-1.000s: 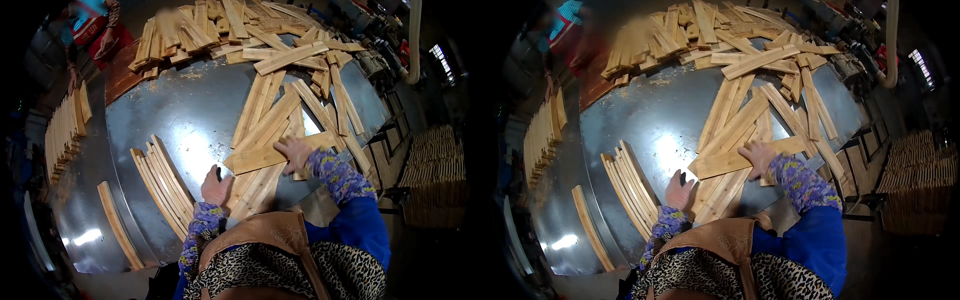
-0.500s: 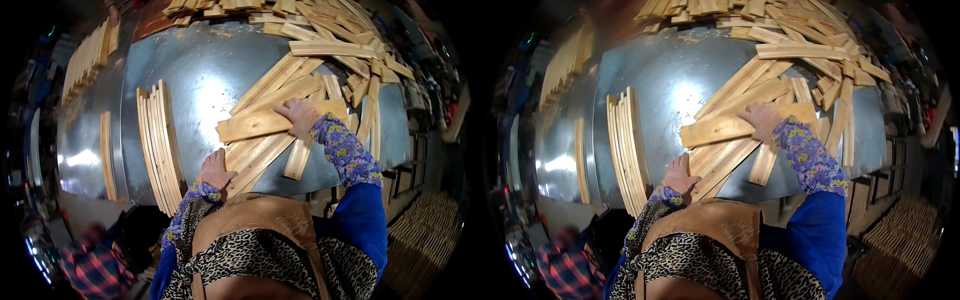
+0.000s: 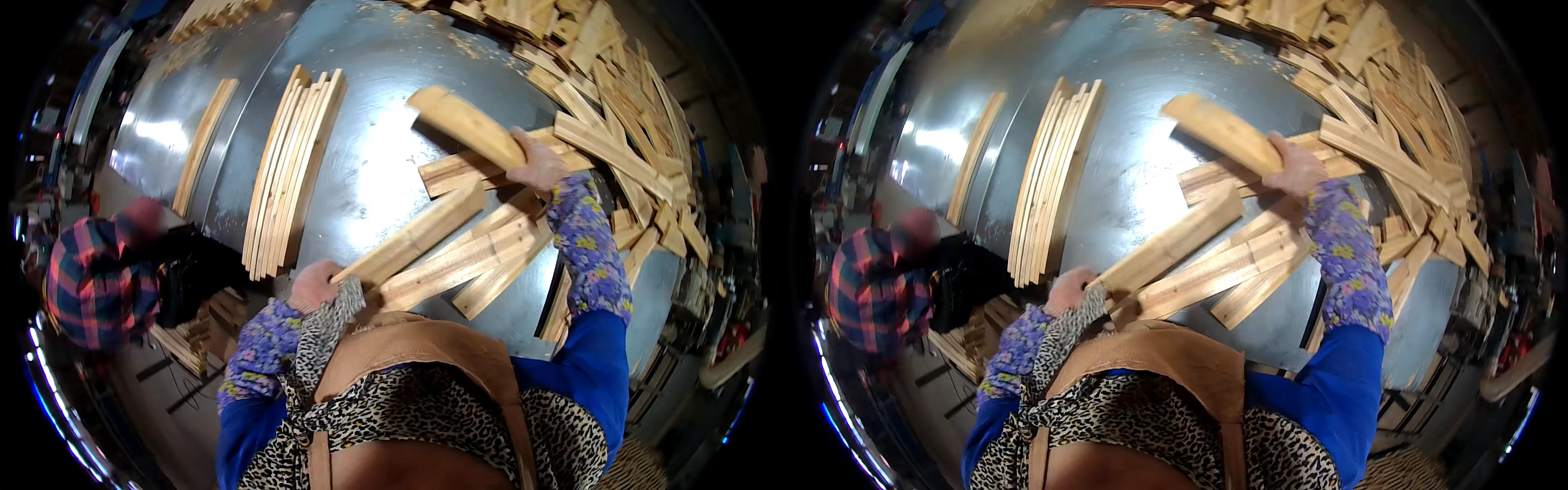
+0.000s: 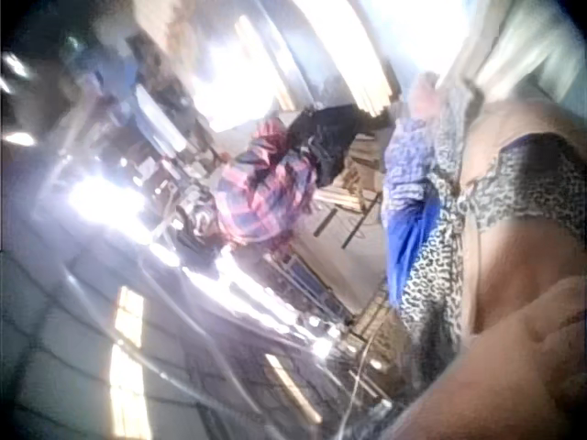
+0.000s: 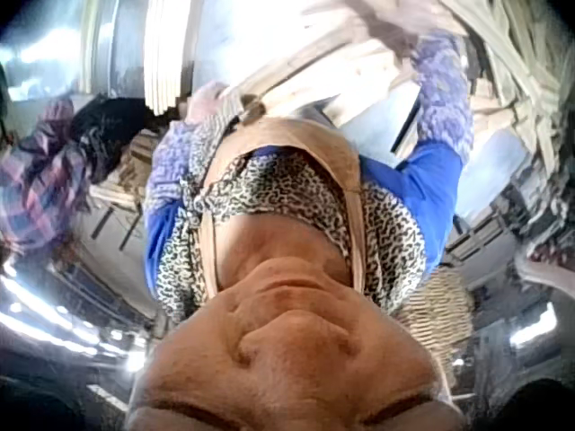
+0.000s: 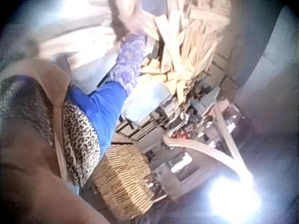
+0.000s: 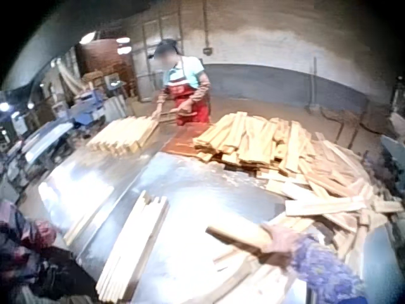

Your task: The person sorts and stacks wooden planks on a metal table. They pick up planks from a pile, align them, and place them into neat stacks. Other workers are visible in the background performing similar tasks.

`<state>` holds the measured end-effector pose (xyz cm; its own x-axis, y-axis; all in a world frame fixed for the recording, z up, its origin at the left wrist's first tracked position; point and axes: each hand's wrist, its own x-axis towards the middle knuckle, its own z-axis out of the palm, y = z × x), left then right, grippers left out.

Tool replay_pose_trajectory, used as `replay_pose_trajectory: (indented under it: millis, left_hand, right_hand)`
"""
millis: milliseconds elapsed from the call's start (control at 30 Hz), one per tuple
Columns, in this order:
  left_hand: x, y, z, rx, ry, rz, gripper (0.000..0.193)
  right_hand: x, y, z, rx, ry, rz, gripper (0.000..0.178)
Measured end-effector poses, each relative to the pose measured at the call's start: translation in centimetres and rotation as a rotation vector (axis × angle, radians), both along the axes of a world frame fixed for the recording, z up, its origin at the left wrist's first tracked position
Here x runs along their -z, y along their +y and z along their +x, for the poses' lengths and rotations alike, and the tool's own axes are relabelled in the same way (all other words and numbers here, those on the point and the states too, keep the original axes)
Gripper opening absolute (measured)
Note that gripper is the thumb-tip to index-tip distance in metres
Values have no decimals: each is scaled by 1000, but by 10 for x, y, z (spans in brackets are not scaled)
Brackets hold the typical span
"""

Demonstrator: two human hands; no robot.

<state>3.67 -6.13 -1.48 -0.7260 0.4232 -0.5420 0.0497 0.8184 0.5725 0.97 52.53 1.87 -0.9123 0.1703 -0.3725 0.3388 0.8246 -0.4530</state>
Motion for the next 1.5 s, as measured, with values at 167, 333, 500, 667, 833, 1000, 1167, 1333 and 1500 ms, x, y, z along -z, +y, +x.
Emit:
replay_pose_trajectory:
  millis: [167,333,500,667,833,1000,1167,1333,1500]
  left_hand:
    - [-19,29,-2,-387,259,-88,47]
    - [41,34,-104,-307,756,-435,30]
    - [23,16,-100,-283,672,-296,46]
    - [1,13,-70,-141,844,288,17]
    - [44,70,25,437,294,381,68]
    - [60,107,36,695,301,379,95]
    - [101,74,94,609,583,173,100]
    - [-2,32,39,338,172,-78,76]
    - [28,-27,41,45,206,-12,92]
  right_hand:
    - [38,-29,-22,333,7,-1049,97]
    - [37,-163,-37,660,-125,-1339,76]
    - [74,-296,-62,680,-84,-1442,80]
    - [75,-378,-118,-50,-288,-383,114]
    - [112,-358,-115,-126,-169,-395,94]
    - [33,-199,-41,-292,93,77,83]
    - [33,-87,-24,-269,-101,571,92]
    - [66,-59,-66,-416,-296,568,104]
    - [29,-65,-115,-325,-4,287,57]
